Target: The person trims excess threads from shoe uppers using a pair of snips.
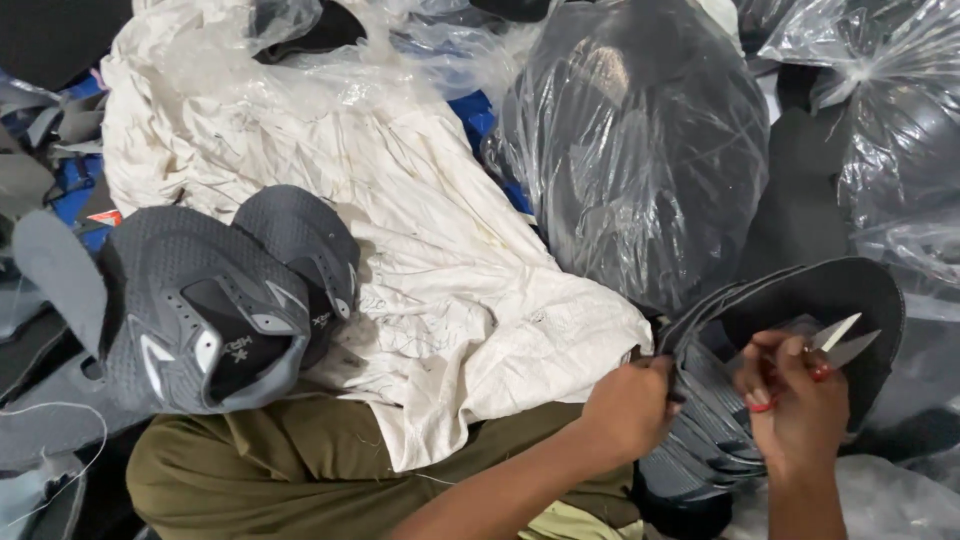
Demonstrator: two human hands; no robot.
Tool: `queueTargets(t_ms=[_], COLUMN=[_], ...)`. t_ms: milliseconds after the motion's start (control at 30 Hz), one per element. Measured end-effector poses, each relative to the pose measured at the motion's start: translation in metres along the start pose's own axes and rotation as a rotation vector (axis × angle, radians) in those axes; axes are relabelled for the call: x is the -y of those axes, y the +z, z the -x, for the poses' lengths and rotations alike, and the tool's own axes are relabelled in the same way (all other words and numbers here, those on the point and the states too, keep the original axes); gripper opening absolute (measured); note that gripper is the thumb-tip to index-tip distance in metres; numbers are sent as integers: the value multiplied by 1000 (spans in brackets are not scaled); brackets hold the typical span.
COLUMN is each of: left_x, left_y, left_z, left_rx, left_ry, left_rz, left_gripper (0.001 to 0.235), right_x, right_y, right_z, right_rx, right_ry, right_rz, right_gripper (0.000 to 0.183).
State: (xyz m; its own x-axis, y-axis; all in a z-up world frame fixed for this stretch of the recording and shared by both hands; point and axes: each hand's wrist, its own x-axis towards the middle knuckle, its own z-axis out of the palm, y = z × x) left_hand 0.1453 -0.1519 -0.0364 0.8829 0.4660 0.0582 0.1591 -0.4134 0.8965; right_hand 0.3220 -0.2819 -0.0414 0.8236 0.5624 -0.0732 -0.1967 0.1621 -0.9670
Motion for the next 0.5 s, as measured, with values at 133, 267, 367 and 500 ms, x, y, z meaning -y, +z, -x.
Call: queueTargets(t_ms=[133, 267, 367, 500], left_x=[36, 65, 29, 53], left_y=[40, 45, -15, -79], left_z=[-23, -23, 1, 42], left_rx=[14, -250, -123, -380], left_ry=[-139, 118, -143, -302], left_rz=[-198, 114, 532, 739], left_gripper=[20, 7, 11, 18], right_x=[-15, -28, -29, -28], right_y=[-10, -8, -1, 7], right_z=[6, 3, 1, -4], right_rx=[115, 120, 70, 95], right_ry=[17, -4, -11, 9], right_rz=[-310, -338, -292, -316], right_gripper=[25, 24, 19, 15])
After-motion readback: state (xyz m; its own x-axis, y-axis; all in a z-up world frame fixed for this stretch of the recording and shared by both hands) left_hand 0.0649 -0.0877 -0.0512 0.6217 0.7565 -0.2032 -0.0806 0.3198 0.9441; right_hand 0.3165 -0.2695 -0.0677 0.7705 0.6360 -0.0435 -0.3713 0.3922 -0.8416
